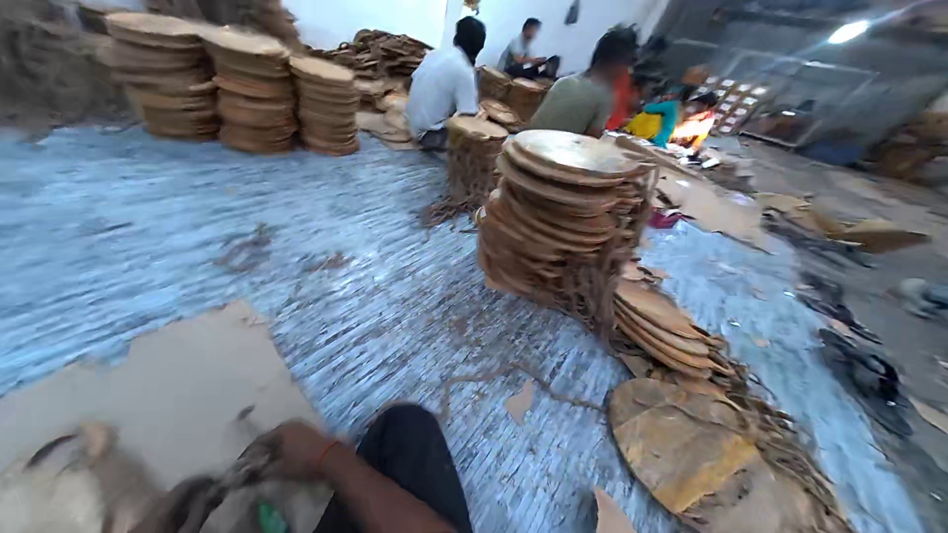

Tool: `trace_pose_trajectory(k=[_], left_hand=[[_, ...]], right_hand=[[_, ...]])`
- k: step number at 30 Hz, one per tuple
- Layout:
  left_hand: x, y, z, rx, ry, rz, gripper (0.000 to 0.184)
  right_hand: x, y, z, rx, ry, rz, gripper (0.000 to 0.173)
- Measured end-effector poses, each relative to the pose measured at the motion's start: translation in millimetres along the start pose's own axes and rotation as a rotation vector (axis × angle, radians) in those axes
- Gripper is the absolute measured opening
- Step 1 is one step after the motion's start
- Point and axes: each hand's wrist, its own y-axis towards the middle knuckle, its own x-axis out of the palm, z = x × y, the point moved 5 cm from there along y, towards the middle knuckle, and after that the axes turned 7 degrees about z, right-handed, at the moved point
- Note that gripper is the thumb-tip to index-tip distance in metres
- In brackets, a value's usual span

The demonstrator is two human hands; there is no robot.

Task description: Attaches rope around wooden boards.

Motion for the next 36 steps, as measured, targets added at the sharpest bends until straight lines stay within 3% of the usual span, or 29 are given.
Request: trace_pose_trajectory(k=[4,7,10,15,20,24,27,36], left_hand=[[-5,0,8,-0.140,0.004,0.025,0.041],[1,5,-15,-0.172,-0.033,0.030,0.035],[5,6,-17,-0.215,-0.017,-0.023,0.029],[29,4,-30,-0.301,0.178,-0.255,0.036],[45,1,-40,-0.368,0.115,-0.230,0.034],[45,2,-47,-0.415,0.021,-0.183,0.030],[47,2,-49,-0.444,0.004,-0.165,0.030],[48,4,-43,-0.458,-0.025,-0.163,0.025]], right_hand=[[-10,-5,2,0.110,0.072,-0.050,0.037],[-3,6,24,-0.010,0.063,0.026,0.028],[-5,5,18,-0.044,-0.126,0.082,0.023],[16,9,24,0.157,-0.506,-0.190,0.022],[23,9,45,0.270,-0.353,-0.113,0.022],[29,12,61,0.413,-0.160,-0.079,0.031],[30,24,66,0.520,-0.119,-0.169,0.037],[29,23,60,0.506,-0.103,-0.200,0.035]])
